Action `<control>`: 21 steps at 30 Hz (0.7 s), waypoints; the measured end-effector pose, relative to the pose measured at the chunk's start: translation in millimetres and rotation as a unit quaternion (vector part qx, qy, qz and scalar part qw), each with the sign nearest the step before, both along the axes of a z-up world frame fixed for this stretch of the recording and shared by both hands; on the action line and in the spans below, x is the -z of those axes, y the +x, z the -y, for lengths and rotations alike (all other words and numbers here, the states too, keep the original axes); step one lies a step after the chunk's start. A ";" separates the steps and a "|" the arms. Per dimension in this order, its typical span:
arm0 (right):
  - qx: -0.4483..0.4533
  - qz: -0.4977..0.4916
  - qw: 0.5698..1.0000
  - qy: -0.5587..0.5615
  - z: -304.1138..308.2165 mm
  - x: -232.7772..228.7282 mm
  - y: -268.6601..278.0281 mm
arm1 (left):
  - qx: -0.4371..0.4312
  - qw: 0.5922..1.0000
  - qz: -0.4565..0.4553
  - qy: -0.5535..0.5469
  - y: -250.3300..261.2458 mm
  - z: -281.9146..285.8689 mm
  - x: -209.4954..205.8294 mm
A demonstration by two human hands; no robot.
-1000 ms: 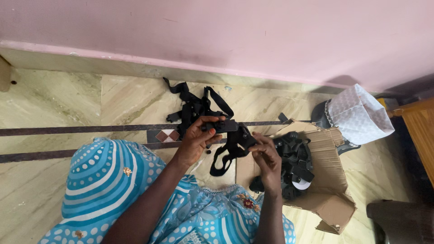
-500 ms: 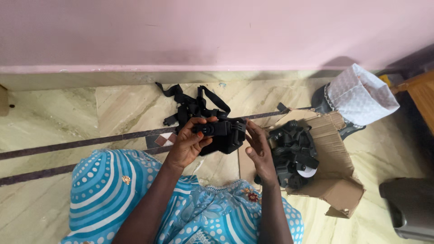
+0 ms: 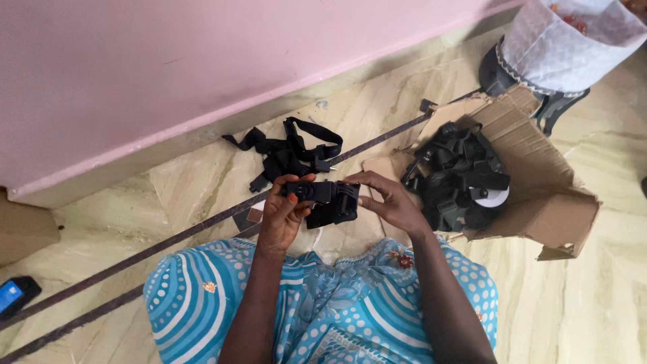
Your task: The person sits on the floor and sorts black camera accessories, including straps and mounts, from a cardboard box onto the floor. They handle the items one by one, separating them into piles.
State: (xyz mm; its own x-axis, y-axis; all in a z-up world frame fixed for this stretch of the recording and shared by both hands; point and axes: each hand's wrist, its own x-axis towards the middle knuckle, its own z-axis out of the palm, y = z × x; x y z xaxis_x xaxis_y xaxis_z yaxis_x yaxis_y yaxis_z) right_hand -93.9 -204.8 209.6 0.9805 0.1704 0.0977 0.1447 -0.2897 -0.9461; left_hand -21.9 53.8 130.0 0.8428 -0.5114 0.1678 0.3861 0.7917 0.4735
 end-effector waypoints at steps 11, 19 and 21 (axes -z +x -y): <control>-0.033 -0.004 0.992 0.119 -0.6 -9.8 1.4 | -0.015 1.000 0.014 0.007 -2.5 1.1 11.8; -0.065 0.000 0.992 0.106 1.9 -18.0 -2.5 | 0.009 0.999 0.048 -0.003 -3.6 -2.6 24.4; -0.073 0.005 0.995 0.074 2.0 -19.0 -2.1 | 0.014 0.999 0.045 -0.009 -3.0 -2.7 23.4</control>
